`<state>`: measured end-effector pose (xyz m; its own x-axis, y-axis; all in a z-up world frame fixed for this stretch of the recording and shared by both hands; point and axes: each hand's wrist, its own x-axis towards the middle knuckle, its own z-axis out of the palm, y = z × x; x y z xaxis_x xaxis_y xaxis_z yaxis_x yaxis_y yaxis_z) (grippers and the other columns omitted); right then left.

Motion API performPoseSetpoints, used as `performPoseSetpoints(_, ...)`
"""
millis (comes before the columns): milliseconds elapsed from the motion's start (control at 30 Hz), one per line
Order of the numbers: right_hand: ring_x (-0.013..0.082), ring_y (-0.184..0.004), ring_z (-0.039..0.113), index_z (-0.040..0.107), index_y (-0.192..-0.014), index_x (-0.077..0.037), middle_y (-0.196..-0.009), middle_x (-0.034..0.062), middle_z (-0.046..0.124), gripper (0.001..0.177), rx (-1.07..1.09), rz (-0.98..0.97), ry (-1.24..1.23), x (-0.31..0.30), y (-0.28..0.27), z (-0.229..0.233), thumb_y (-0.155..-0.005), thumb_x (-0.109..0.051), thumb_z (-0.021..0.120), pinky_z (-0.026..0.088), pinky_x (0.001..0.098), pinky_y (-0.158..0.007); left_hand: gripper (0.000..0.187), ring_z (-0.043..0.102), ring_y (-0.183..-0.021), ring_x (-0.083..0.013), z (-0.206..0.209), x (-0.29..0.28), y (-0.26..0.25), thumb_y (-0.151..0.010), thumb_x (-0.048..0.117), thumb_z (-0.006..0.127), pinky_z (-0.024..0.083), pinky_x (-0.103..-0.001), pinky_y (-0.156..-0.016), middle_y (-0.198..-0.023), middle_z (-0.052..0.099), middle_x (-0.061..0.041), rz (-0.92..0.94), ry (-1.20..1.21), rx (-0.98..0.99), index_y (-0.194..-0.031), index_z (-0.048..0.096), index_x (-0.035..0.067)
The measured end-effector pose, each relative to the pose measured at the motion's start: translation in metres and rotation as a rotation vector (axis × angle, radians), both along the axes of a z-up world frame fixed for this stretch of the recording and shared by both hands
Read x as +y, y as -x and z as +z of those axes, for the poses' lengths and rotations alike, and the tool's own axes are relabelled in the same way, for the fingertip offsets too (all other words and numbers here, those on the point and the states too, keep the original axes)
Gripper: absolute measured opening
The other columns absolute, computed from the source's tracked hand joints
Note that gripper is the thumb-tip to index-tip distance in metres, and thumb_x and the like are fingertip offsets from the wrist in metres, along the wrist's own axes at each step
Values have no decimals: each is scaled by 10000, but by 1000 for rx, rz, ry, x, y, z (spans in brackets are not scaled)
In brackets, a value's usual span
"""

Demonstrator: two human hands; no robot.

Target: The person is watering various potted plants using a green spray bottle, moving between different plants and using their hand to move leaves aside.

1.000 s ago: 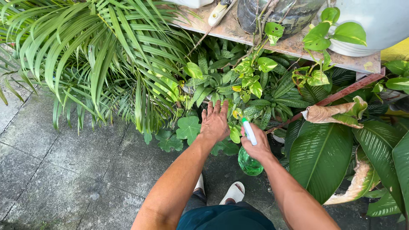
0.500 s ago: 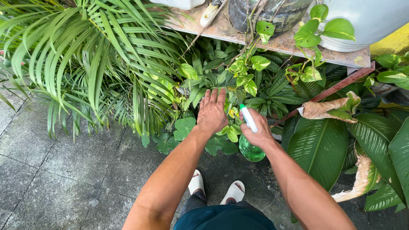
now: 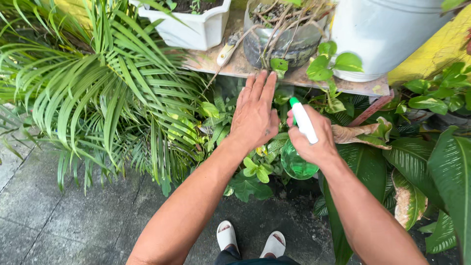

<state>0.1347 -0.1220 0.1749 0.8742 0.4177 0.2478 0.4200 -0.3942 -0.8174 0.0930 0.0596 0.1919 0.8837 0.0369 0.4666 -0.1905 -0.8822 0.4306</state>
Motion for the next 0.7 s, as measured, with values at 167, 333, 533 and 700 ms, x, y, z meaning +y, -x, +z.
performPoseSetpoints(167, 228, -849, 721, 659, -1141, -34, -953, 94, 729, 391, -150, 51, 0, -20, -8, 62, -754, -57, 616, 553, 353, -803, 889, 295, -1489, -507, 53, -13, -22, -766, 99, 666, 286, -569, -1203, -1587, 345, -273, -44, -54, -124, -1559, 279, -7)
performPoseSetpoints(333, 241, -822, 721, 672, -1117, -55, -929, 111, 736, 354, -194, -20, 62, -37, -15, 94, -764, -67, 639, 555, 366, -782, 877, 291, -1488, -509, 81, -27, -43, -785, 114, 673, 260, -568, -1236, -1582, 336, -286, -74, -107, -196, -1555, 277, -30)
performPoseSetpoints(533, 230, -839, 745, 681, -1060, -51, -909, 112, 749, 295, -310, -55, 60, -55, -23, 111, -771, -68, 628, 566, 362, -790, 877, 297, -1477, -513, 98, -49, -58, -774, 122, 668, 266, -571, -1201, -1568, 337, -303, -88, -108, -207, -1541, 275, -41)
performPoseSetpoints(700, 220, -769, 718, 666, -1131, -49, -871, 119, 718, 361, -310, 11, -39, -74, -20, 133, -775, -83, 618, 560, 348, -751, 873, 290, -1499, -511, 114, -67, -68, -785, 105, 656, 282, -579, -1214, -1586, 336, -283, -107, -116, -248, -1557, 272, -28)
